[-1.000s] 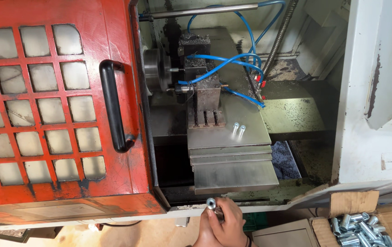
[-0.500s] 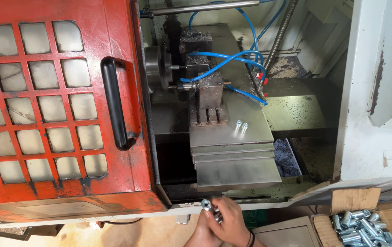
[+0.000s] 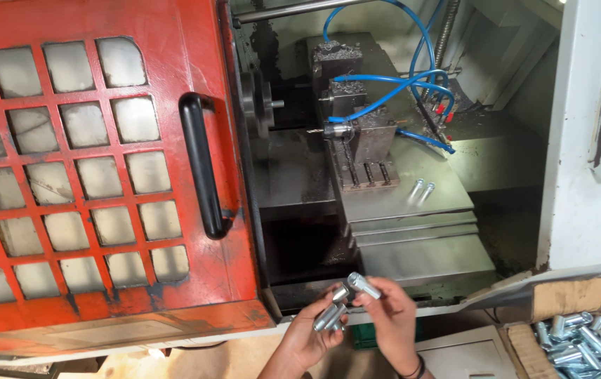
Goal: The person loads small metal cylinders into a lathe chuck, operates the machine, and collects the processed parts into a cardboard box. The person repeats this cycle multiple times, handling the metal pieces by hand.
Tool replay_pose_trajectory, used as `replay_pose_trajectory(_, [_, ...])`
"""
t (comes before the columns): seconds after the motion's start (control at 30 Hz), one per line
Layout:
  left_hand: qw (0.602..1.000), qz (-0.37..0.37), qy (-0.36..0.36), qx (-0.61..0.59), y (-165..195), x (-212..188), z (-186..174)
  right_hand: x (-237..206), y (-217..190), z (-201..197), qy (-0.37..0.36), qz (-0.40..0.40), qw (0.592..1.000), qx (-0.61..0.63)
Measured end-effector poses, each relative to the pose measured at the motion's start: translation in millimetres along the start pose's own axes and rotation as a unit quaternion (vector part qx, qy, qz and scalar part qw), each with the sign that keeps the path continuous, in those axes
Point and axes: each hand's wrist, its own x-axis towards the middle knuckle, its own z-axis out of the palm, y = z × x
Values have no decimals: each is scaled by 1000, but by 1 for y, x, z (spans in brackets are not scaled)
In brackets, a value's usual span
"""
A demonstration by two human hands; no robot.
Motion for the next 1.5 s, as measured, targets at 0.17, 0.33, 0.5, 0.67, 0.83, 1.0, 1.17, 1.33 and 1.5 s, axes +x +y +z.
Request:
replay_pose_trajectory(0.17, [996, 3, 3, 89, 54, -10, 34, 26, 10, 5, 74, 30, 994, 70])
replay_pose_trajectory(0.33, [995, -5, 11, 103, 94, 1, 87, 58, 12, -8, 144, 35, 984, 95])
replay_pose_trajectory(0.5, [991, 6, -24, 134, 122, 24, 126, 124, 31, -24, 113, 140, 978, 108])
replay_pose_trajectory(0.67, [964, 89, 15, 251, 147, 62, 172, 220, 100, 4, -134, 71, 987, 60])
replay_pose_trajectory(0.83, [945, 188, 31, 266, 183, 106, 217, 320, 159, 74, -140, 255, 919, 264])
replay_pose_trajectory(1.0, [940, 246, 131, 199, 210, 102, 212, 438, 163, 177, -23, 194, 925, 325])
replay_pose_trajectory(1.17, [936, 277, 139, 167, 217, 108, 208, 528, 160, 246, 60, 152, 886, 433])
replay_pose_trajectory(1.33, [940, 272, 91, 182, 215, 117, 200, 561, 175, 261, 72, 215, 846, 482])
replay_pose_trajectory(1.5, [945, 256, 83, 187, 214, 117, 194, 561, 187, 241, 228, 127, 886, 384])
